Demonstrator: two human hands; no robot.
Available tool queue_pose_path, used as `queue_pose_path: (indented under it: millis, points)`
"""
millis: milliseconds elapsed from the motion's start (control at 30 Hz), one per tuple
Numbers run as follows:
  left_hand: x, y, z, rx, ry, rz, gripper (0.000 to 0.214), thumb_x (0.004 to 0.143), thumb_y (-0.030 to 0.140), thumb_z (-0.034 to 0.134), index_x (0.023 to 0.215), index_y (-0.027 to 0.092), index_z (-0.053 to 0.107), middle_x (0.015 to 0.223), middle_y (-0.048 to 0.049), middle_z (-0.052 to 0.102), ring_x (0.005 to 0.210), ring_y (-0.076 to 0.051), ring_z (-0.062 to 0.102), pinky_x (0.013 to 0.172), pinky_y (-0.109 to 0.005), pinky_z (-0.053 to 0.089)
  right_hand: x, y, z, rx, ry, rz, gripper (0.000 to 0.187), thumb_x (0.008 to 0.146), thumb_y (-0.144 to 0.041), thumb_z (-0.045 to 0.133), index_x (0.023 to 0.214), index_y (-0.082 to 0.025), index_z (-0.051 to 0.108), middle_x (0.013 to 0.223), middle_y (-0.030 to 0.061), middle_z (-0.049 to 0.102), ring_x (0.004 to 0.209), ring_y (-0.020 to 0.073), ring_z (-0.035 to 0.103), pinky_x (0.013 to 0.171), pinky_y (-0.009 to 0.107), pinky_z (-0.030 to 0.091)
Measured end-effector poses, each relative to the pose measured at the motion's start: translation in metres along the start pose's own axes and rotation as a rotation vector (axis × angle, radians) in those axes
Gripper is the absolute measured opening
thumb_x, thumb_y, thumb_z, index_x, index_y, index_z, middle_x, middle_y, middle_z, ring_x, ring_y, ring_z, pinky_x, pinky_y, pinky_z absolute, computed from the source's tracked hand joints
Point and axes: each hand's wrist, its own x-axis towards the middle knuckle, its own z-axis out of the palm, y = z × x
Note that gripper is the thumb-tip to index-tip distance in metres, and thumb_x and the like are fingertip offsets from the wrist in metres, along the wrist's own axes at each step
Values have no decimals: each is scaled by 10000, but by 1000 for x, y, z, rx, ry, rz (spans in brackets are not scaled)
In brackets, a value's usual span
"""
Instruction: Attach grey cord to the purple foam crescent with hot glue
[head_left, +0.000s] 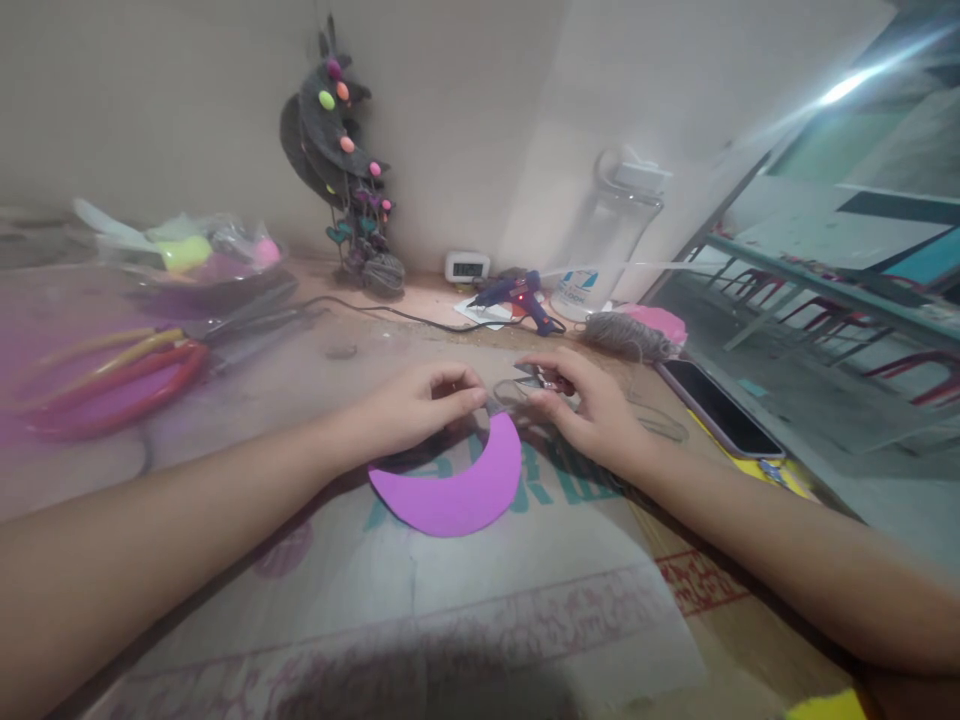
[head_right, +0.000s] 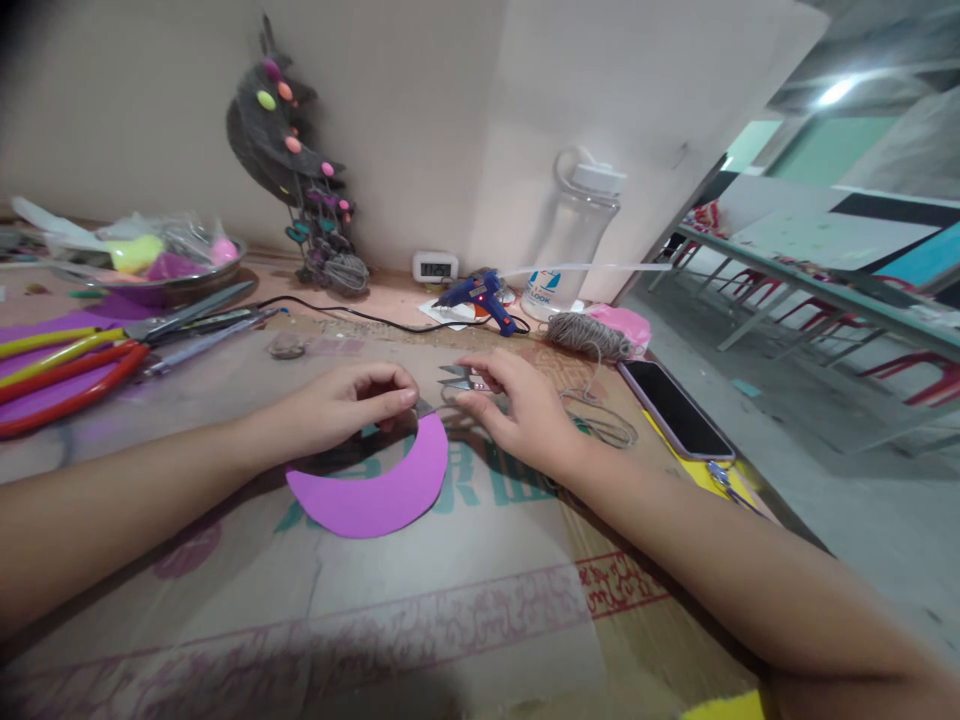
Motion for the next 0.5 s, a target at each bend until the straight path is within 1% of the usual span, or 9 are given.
queue_pose_path:
  millis: [67,133,200,267,333,400,433,467,500]
  points:
    - [0,-1,0,-14,8,-3,265,869,440,520,829,187,584,691,-9,617,589,-118,534,535,-226,408,0,-4,-1,54,-7,81,283,864,-375,574,1059,-179,635,715,4,580,613,131,494,587,263,386]
    - [0,-1,0,-29,13,-12,259,866,439,525,834,188,581,691,-9,618,585,-118,529,530,-226,402,2,-9,-3,104,-33,163,224,860,-370,576,955,-188,664,618,-24,544,540,107,457,542,242,360]
    - [0,0,0,-45,15,-18,254,865,436,527,836,189,577,678,-3,610,572,-114,519,524,-223,395,4,-15,-7,139,-40,219,208,859,-372,569,882,-187,660,604,-26,542,532,101,454,528,232,352]
    - [-1,2,0,-51,44,-15,256,866,434,523,822,185,567,649,6,590,560,-112,511,520,-221,390,6,-21,-11,166,-35,259,198,836,-374,589,846,-181,633,643,-19,562,558,103,471,534,228,362]
    - [-2,5,0,-39,134,3,259,865,431,522,801,181,549,607,23,545,545,-109,496,517,-220,384,8,-25,-14,207,-99,292,185,815,-367,604,816,-182,613,667,-17,572,584,109,490,549,228,381]
    - [-3,8,0,-11,255,46,261,863,427,522,789,178,536,599,36,503,536,-104,479,519,-220,385,8,-30,-12,277,-229,323,176,817,-359,591,786,-186,607,679,-18,579,604,114,512,565,231,399]
    - [-4,9,0,8,309,76,262,861,427,523,787,177,537,609,37,497,537,-103,474,522,-222,387,8,-33,-10,316,-292,337,183,820,-359,582,761,-187,601,668,-21,569,599,113,511,562,231,401]
    - [-5,11,1,36,337,117,262,862,425,523,793,173,547,647,29,513,564,-106,484,541,-224,397,7,-36,-8,354,-336,348,197,824,-361,571,735,-186,587,647,-26,550,584,110,501,552,229,400]
    - [-5,12,1,72,367,159,267,860,424,523,786,170,558,672,18,530,588,-110,491,555,-225,400,7,-38,-6,380,-354,352,213,829,-362,560,709,-186,565,623,-32,525,564,104,482,537,225,394]
